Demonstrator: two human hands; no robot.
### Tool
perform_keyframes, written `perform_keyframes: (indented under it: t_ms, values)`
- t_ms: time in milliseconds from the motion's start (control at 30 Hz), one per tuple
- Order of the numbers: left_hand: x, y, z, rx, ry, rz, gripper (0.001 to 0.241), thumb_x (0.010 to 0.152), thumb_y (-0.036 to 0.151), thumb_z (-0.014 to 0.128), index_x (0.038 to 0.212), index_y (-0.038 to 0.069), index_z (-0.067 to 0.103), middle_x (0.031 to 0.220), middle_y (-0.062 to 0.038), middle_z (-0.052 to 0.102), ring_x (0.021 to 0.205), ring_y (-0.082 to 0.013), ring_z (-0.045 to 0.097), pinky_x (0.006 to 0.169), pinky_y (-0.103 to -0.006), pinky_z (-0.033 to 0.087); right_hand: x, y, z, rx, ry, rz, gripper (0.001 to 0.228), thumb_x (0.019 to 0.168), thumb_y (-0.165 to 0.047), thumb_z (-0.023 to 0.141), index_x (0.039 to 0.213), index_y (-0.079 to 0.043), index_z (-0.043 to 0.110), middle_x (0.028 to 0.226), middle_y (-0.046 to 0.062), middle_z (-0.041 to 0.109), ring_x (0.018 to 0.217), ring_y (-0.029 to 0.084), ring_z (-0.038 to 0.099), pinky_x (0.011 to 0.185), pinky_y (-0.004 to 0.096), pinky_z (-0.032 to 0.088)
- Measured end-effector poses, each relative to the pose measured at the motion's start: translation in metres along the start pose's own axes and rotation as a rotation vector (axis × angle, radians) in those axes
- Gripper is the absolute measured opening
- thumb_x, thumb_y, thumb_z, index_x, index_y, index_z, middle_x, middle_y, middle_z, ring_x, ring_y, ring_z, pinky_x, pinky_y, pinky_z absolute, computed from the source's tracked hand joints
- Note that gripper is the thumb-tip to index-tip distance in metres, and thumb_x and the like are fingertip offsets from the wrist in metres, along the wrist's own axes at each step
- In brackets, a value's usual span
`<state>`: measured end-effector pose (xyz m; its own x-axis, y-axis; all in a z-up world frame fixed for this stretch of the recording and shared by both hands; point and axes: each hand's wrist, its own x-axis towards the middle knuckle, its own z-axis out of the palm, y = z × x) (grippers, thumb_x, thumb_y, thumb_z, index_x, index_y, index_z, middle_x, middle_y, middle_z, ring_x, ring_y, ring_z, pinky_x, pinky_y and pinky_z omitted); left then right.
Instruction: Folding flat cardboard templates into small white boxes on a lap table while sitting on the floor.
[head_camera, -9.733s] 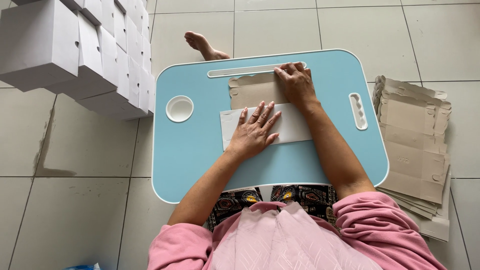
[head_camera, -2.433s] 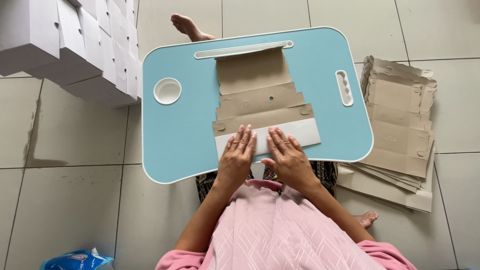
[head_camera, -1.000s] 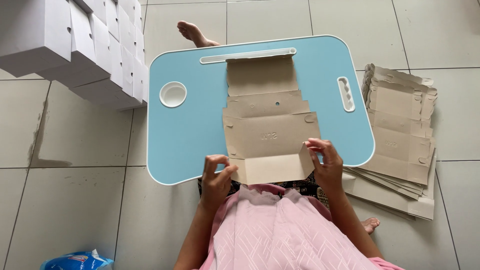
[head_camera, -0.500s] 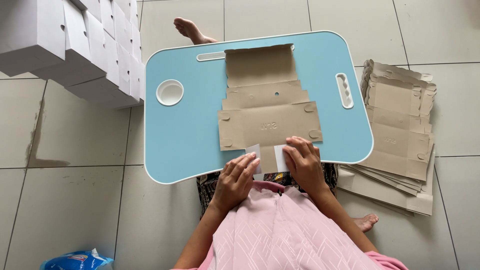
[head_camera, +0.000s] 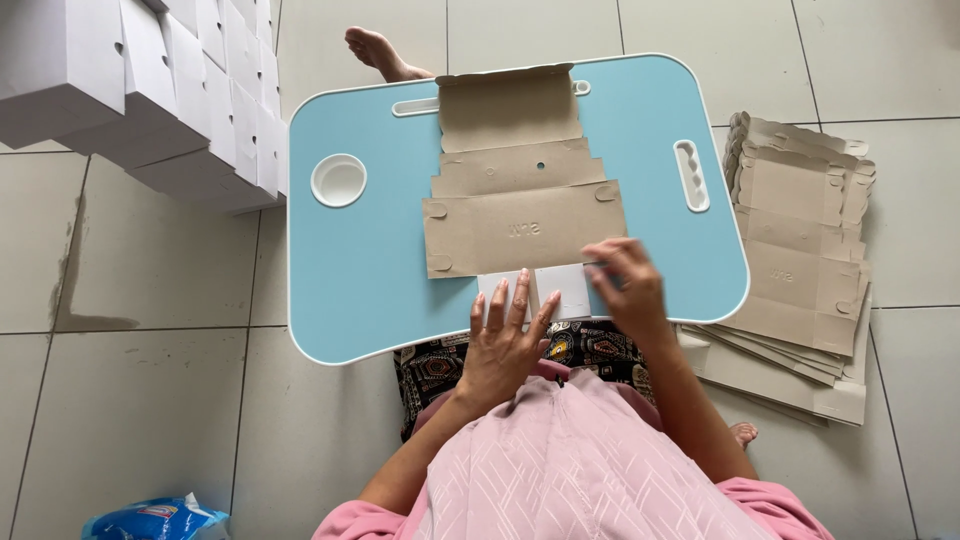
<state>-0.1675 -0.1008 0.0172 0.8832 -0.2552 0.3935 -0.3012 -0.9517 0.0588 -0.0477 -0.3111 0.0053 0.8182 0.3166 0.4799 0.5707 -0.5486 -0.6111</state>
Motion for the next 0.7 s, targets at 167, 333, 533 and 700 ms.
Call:
perform_keyframes:
  t_ms: [167,333,533,700]
  values:
    - [-0.002,-0.001,0.012,0.037,0.016,0.0,0.081,0.079,0.042,0.081,0.151,0.031,0.047,0.155,-0.021,0.045,0.134,-0.0428,0.045,0.107,-0.0589,0.03,0.019,0.033,-0.018,-0.071,0.112,0.17,0.03,0.102,-0.005,0.063,0.131,0.003,0.067,0.114,0.022,0.062,0.098,0.034,0.067,0.072,0.036,0.06]
    - [-0.003,-0.001,0.017,0.072,0.023,-0.025,0.088,0.074,0.042,0.084,0.152,0.033,0.045,0.155,-0.021,0.043,0.134,-0.0421,0.043,0.104,-0.0599,0.027,0.051,-0.005,-0.025,0.305,0.112,0.288,0.035,0.106,0.0,0.05,0.138,0.0,0.061,0.114,0.022,0.068,0.092,0.025,0.067,0.08,0.037,0.06]
    - [-0.004,-0.004,0.019,0.07,0.036,-0.037,0.086,0.074,0.041,0.085,0.151,0.033,0.047,0.155,-0.02,0.044,0.134,-0.0409,0.044,0.104,-0.0593,0.028,0.071,-0.004,-0.006,0.615,0.079,0.398,0.032,0.105,0.004,0.048,0.133,0.002,0.062,0.112,0.022,0.068,0.094,0.023,0.068,0.083,0.038,0.061]
    - [-0.003,-0.005,0.018,0.039,0.051,-0.038,0.082,0.079,0.038,0.083,0.152,0.033,0.046,0.153,-0.022,0.045,0.133,-0.041,0.044,0.104,-0.0586,0.028,0.067,-0.001,0.046,0.159,-0.03,0.01,0.038,0.096,0.002,0.06,0.133,-0.004,0.069,0.129,0.015,0.065,0.122,0.029,0.063,0.097,0.038,0.054]
